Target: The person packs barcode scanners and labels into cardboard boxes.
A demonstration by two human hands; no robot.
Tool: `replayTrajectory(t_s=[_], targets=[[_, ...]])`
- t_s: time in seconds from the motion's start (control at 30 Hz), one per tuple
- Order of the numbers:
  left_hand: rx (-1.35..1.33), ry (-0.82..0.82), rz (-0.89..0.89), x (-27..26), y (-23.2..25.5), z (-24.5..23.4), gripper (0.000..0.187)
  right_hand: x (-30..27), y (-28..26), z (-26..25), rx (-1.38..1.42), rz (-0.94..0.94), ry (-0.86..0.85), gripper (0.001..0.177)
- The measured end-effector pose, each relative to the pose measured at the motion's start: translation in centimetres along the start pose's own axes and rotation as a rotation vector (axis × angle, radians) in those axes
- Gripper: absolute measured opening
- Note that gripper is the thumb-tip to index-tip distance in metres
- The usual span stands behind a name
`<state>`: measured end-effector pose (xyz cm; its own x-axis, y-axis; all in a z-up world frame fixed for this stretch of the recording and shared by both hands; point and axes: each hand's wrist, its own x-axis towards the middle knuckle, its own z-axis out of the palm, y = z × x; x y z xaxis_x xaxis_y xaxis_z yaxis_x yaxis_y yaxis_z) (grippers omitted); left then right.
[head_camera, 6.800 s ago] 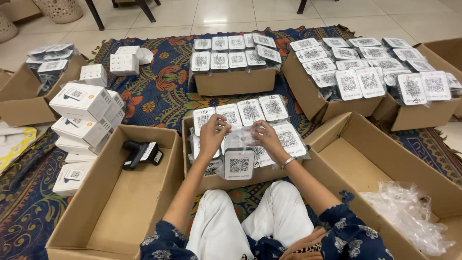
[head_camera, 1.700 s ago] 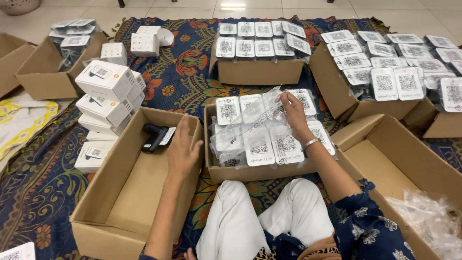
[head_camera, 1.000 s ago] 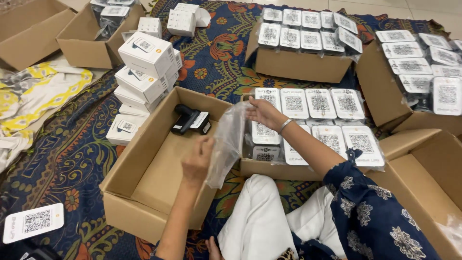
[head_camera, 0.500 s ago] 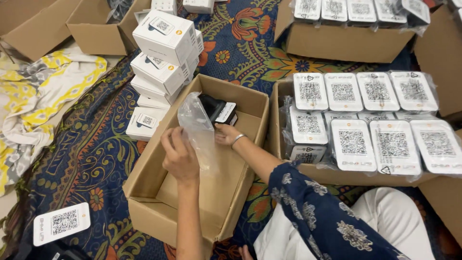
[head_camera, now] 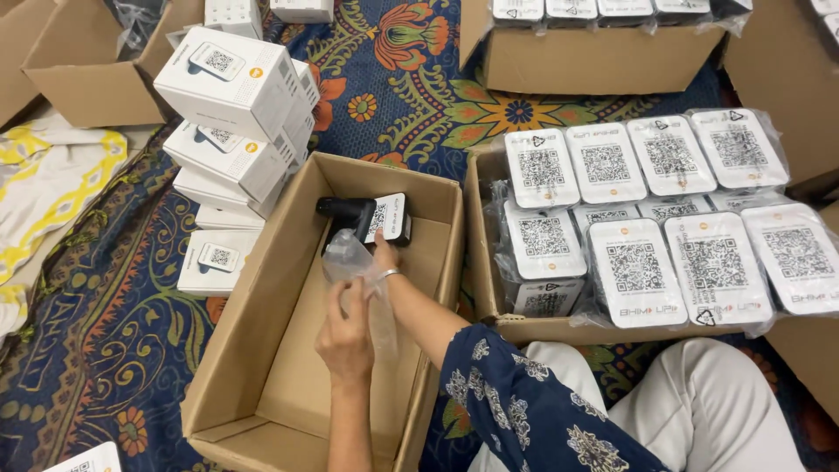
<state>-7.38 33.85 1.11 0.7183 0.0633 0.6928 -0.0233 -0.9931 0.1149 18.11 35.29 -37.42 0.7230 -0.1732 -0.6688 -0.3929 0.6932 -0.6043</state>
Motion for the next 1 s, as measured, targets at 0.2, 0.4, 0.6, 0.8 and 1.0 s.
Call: replayTrajectory(t_s=[0.2,0.4,0.6,0.8,1.0], targets=[[-0.054,0.022,0.071,-2.4,-0.1,1.6,0.029,-14.2,-12.9,0.6,0.106,-0.078,0.207,0.033],[-0.197,0.098,-0.049,-0.9,3.9,-1.5,0.014,-27.9,-29.2,-4.7,0.014,-0.017,-0.399,0.045],[-0.299,0.079,-0.021,5.0,9.4,-4.9,0.012,-41.6,-44.9,-12.4,-0.043,-0.170,-0.543,0.050],[-0.405,-0.004,0.027,12.4,17.1,-8.7,0.008,-46.2,-51.1,-25.3,0.091,-0.712,-0.149,0.045],[-0.445,-0.073,0.145,15.2,25.5,-7.4,0.015,-51.5,-55.4,-36.4,0.197,-0.963,-0.195,0.035]])
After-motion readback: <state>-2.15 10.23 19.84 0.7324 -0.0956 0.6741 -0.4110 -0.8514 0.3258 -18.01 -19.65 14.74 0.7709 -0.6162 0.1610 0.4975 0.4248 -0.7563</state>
